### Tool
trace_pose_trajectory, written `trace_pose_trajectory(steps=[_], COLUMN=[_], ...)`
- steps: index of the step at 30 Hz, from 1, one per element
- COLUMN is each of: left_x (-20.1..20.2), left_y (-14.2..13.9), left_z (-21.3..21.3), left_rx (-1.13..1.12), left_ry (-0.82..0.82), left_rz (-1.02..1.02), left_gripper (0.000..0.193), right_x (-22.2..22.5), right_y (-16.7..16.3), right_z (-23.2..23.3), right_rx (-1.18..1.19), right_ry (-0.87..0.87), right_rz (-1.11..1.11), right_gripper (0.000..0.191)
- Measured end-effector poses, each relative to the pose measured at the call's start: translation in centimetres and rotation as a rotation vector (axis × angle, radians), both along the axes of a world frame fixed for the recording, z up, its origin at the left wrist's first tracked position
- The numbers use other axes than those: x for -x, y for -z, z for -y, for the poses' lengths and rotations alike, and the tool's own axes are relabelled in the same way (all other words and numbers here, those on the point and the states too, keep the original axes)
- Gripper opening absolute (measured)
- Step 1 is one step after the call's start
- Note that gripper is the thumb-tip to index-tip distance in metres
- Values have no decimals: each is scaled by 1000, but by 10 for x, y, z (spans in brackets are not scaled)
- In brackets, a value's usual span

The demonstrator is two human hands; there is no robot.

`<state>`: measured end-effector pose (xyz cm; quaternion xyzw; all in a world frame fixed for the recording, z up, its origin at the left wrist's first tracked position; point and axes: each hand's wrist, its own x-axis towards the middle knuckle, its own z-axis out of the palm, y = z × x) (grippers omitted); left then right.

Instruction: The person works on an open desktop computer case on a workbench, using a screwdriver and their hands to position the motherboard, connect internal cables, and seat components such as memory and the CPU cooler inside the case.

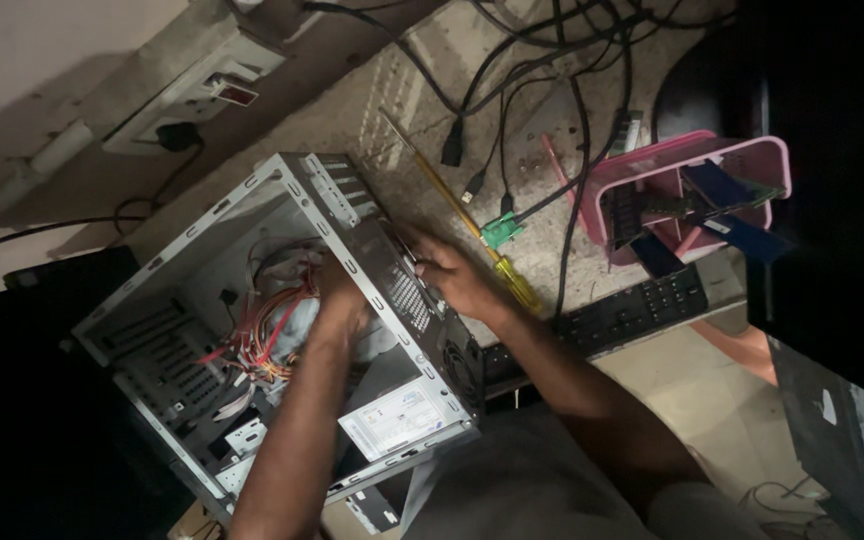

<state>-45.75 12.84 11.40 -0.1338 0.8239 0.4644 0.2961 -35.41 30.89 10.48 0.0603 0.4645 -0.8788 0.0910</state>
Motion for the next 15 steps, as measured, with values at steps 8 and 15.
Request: trace_pose_trajectory(steps=[8, 15], left_x=[3, -3], left_y=[-3, 2], left_z=[-3, -1], left_rx=[-397, -553], left_ry=[-293, -312], left_rz=[179, 146], left_gripper=[20, 18], right_x=[-5, -1], right_y=[19, 22], right_z=[-4, -5], right_rx=[140, 112], right_ry=[85, 41], right_rz=[22, 23], right_gripper=[67, 66])
